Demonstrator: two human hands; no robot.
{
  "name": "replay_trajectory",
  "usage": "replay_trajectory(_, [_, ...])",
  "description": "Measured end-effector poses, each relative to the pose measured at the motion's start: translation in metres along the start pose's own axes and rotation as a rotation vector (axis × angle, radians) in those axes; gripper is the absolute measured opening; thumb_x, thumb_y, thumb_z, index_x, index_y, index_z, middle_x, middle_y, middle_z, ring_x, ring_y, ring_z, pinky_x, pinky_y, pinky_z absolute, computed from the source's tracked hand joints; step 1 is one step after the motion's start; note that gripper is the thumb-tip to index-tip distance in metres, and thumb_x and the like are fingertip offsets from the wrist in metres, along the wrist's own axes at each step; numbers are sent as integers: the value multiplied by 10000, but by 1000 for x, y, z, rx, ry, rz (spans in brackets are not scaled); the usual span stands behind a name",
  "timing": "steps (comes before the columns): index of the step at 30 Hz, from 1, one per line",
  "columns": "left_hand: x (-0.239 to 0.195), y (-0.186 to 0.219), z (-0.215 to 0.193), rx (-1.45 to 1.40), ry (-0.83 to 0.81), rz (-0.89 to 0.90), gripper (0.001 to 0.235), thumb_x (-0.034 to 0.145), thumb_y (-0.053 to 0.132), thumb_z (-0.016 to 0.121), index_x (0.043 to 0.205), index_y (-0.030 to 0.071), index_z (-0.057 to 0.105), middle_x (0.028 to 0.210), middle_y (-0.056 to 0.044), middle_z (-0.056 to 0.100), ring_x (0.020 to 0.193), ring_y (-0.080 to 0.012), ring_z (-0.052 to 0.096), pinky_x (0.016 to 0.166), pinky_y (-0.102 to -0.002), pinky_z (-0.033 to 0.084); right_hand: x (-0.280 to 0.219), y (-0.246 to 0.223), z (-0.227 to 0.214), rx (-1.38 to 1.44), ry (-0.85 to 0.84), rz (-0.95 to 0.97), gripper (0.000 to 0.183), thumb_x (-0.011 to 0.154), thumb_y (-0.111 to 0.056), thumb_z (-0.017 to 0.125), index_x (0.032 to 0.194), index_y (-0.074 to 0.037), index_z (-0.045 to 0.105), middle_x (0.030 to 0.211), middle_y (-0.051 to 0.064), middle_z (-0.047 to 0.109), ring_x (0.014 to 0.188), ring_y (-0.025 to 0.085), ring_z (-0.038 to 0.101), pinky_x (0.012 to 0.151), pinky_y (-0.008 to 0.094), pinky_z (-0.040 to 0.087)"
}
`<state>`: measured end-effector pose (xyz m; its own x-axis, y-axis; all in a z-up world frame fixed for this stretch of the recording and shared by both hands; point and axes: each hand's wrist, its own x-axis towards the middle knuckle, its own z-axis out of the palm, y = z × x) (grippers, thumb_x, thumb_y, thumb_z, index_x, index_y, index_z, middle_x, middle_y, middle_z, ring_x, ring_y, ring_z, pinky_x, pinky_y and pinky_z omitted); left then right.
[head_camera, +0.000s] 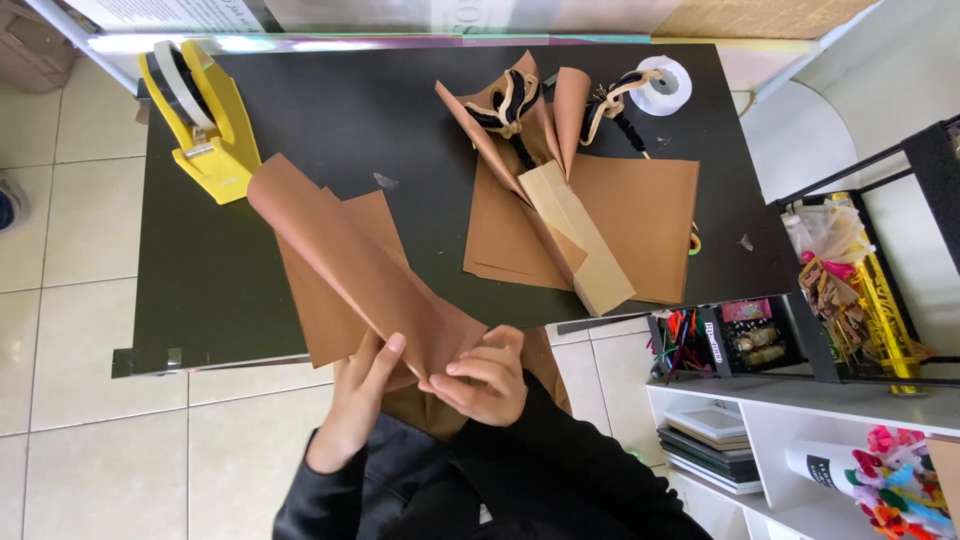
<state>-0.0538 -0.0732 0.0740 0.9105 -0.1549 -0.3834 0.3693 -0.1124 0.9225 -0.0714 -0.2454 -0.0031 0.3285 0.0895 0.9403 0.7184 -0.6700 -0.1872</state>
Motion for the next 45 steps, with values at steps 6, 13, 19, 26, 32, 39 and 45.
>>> replay_trajectory(6, [6,-30,28,-104,351,-62,445,863,253,656,1205,-31,634,1167,-76,733,1119,-192,654,957,-276,514,38,43,-50,-15,-233,276,265,973,-359,622,1017,-138,760,1204,107,557,1089,297,599,990,442,471])
replay_trajectory(13, [24,-40,24,-110,322,198,570,1018,125,585,1543,50,376,1373,-237,589,1288,-410,564,1078,-582,416,44,121,-79,-538,-674,818,880,744,-274,845,1430,82,423,1196,334,607,1099,515,600,874,647,473])
replay_trajectory(19, [45,-74,11,-93,582,554,465,1078,130,567,1501,64,386,1347,-163,555,1261,-280,544,1095,-535,392,46,90,-65,-466,-435,986,721,767,-303,851,1333,-35,495,1183,185,564,1146,432,608,921,589,517])
replay_trajectory(26, [56,-64,4,-65,608,640,476,1084,84,550,1512,37,346,1371,-168,521,1286,-297,519,1115,-545,371,42,29,-38,-184,-146,1052,843,757,-151,797,1412,-78,271,1300,341,562,1163,589,582,950,689,439])
replay_trajectory(32, [74,-43,32,-20,234,679,581,1000,-39,531,1552,48,374,1373,-228,581,1331,-368,508,1065,-573,428,41,-18,-12,55,-191,1036,895,722,-116,773,1456,-25,268,1388,335,526,1274,551,533,1049,634,397])
replay_trajectory(39, [77,-47,39,-180,40,661,664,976,-58,504,1599,80,320,1453,-218,555,1338,-310,500,1087,-572,424,23,-23,0,75,-134,934,851,793,-101,804,1446,5,269,1386,325,504,1235,544,556,1050,636,398])
replay_trajectory(45, [67,-52,50,-449,-46,663,672,1014,68,470,1636,99,220,1590,-157,412,1430,-257,372,1194,-556,286,23,-22,4,57,-154,880,902,725,-63,765,1482,-11,277,1377,256,485,1209,496,586,1034,632,441])
